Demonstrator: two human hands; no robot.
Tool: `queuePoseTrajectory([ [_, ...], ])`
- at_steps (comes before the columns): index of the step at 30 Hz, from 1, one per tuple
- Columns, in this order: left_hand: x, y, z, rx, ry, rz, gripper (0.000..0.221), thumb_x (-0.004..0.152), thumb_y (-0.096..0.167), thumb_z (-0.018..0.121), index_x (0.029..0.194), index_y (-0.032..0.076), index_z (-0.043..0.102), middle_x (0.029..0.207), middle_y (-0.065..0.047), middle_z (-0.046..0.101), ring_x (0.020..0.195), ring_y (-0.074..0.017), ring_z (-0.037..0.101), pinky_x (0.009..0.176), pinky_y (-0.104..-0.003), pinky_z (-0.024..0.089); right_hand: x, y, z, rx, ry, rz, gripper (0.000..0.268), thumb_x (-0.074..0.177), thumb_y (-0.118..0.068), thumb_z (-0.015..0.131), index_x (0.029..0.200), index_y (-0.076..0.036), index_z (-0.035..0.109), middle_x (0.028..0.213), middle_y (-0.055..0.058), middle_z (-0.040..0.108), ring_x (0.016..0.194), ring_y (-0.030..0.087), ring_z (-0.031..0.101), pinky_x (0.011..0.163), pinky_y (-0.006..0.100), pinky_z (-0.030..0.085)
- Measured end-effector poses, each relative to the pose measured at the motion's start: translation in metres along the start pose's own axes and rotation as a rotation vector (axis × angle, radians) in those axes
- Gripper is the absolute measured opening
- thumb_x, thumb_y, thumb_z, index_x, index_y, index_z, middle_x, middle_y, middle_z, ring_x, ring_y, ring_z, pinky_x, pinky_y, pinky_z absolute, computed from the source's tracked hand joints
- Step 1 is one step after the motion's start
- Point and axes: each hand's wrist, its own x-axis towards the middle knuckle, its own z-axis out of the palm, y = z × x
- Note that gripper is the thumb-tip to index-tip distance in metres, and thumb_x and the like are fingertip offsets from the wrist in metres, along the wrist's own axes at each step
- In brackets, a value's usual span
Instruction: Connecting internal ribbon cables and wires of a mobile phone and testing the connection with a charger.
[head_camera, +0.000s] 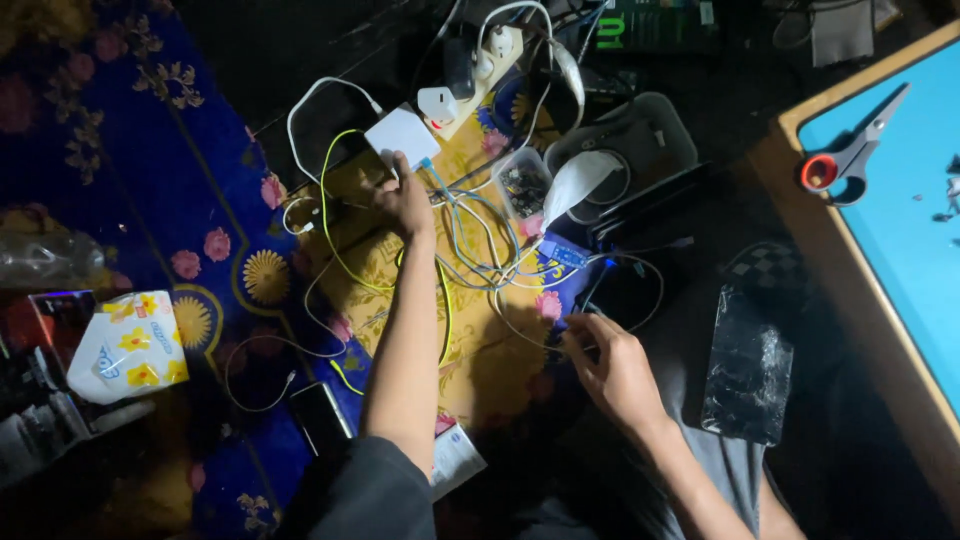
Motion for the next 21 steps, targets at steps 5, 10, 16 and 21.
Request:
queuePoseTrajectory([
  [5, -0.007, 0.058, -0.024, 0.149, -0.009, 0.066, 0.032, 0.091, 0.042, 0.068, 0.107, 0.017, 0.078, 0.100, -0.006, 0.083, 0.105, -0.0309, 0.080, 0.091, -0.042, 0.060, 0.000, 0.001, 0.001, -0.011, -0.044, 0.010, 0.024, 0.097, -0.021, 0.076, 0.120, -0.013, 0.079, 0.093, 0.014, 0.081, 0.091, 0.036, 0.082, 0.077, 0.046, 0.065],
  [10, -0.010, 0.051, -0.053, 0.356, -0.110, 0.238, 0.036, 0.088, 0.023, 0.067, 0.120, 0.019, 0.082, 0.103, -0.009, 0.082, 0.105, -0.0322, 0.080, 0.088, -0.042, 0.062, -0.001, 0.005, 0.001, -0.042, -0.060, -0.004, 0.026, 0.097, -0.021, 0.077, 0.121, -0.013, 0.078, 0.096, 0.014, 0.081, 0.091, 0.037, 0.082, 0.077, 0.047, 0.065],
  [16, -0.031, 0.079, -0.054, 0.485, -0.091, 0.323, 0.041, 0.097, 0.021, 0.064, 0.137, 0.021, 0.067, 0.118, -0.020, 0.078, 0.118, -0.0488, 0.070, 0.100, -0.058, 0.055, -0.002, 0.004, 0.000, -0.046, -0.059, -0.002, 0.026, 0.097, -0.024, 0.076, 0.122, -0.016, 0.078, 0.094, 0.013, 0.080, 0.090, 0.037, 0.081, 0.076, 0.045, 0.065],
  [21, -0.036, 0.106, -0.049, 0.326, -0.156, 0.346, 0.079, 0.081, 0.027, 0.083, 0.152, 0.028, 0.048, 0.153, -0.013, 0.059, 0.142, -0.0446, 0.057, 0.117, -0.058, 0.047, -0.002, 0.003, 0.000, -0.048, -0.076, -0.017, 0.023, 0.100, -0.023, 0.073, 0.121, -0.014, 0.078, 0.093, 0.012, 0.080, 0.090, 0.035, 0.082, 0.074, 0.043, 0.065],
])
